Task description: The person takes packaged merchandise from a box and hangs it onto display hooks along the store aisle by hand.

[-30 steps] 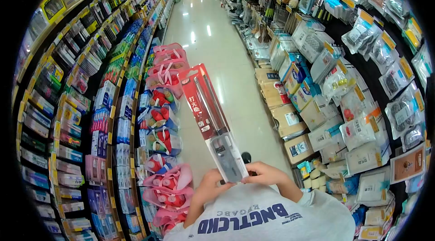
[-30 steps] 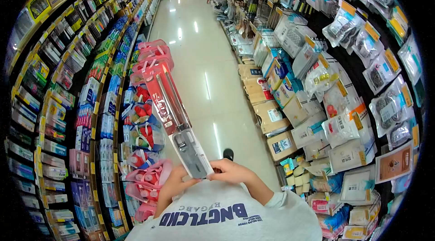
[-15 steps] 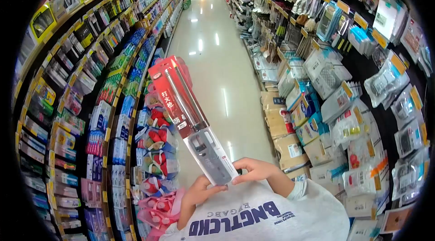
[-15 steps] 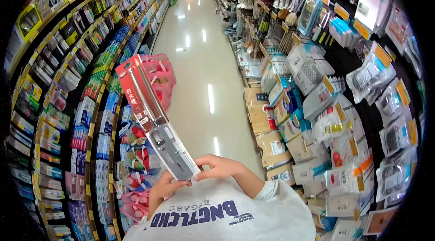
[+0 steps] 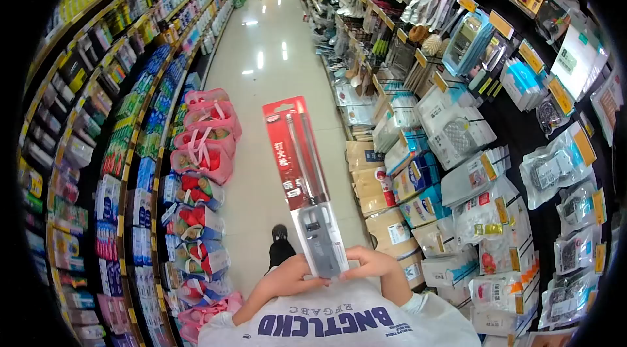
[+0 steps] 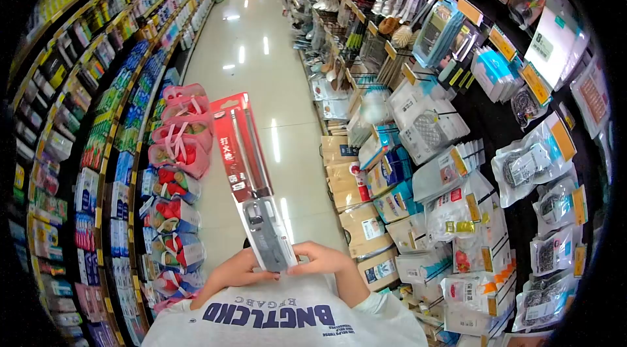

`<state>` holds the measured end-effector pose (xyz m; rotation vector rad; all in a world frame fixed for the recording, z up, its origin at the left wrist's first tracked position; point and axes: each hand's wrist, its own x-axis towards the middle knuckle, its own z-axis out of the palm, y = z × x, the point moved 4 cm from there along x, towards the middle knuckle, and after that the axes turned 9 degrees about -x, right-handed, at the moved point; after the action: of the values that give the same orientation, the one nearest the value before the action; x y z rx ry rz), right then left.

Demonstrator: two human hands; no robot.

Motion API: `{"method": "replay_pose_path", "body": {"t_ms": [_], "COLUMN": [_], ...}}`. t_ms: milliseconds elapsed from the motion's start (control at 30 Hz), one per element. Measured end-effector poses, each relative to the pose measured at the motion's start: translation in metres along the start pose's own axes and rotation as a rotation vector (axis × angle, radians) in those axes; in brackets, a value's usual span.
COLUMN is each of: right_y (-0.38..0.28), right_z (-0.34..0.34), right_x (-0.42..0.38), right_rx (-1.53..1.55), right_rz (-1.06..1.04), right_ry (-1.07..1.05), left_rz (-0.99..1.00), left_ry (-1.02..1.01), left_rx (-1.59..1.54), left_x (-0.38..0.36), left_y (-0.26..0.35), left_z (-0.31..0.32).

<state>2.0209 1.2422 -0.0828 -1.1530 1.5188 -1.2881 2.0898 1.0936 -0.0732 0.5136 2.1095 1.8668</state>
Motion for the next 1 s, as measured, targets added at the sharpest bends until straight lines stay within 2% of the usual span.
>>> {"method": "replay_pose_path", "body": {"t_ms": [33,100,200,300,467,533,667,767,833,1000], "right_y": [0.005,0.018,0.032,0.022,0.0,0.01,0.022,0.022,0.027,0.031], "right_z": [-0.005,-0.012,-0.031,-0.059,-0.103,-0.116,-0.142,-0.159,-0.162,-0.179], "right_x": [0.002,0.007,0.022,0.05,0.116,0.143,0.19,0.224,0.24,0.285], "right_rx": [0.003,0.224,0.291,0.202,0.124,0.256,0.302,0.301,0.391,0.495], "right_rz": [0.005,0.128,0.236,0.244,0.044,0.048,0.073,0.043,0.106,0.134], "right_ry": [0.016,0.003,0.056,0.125,0.286,0.284,0.189,0.192,0.132,0.025], "left_rz": [0.041,0.077,0.113,0.074,0.031,-0.013,0.033,0.006,0.038,-0.054], "left_ry": [-0.066,-0.108,-0.192,-0.272,-0.344,-0.343,-0.37,-0.34,-0.227,-0.193], "left_rx": [0.037,0.056,0.093,0.059,-0.036,-0.054,-0.051,-0.059,-0.106,-0.214], "left_x": [0.01,0.03,0.059,0.087,0.12,0.13,0.142,0.146,0.145,0.147], "left_y": [0.001,-0.008,-0.019,-0.021,-0.01,-0.007,-0.014,-0.032,-0.035,-0.042], "left_z": [-0.006,-0.02,-0.045,-0.079,-0.157,-0.188,-0.237,-0.264,-0.279,-0.316]}}
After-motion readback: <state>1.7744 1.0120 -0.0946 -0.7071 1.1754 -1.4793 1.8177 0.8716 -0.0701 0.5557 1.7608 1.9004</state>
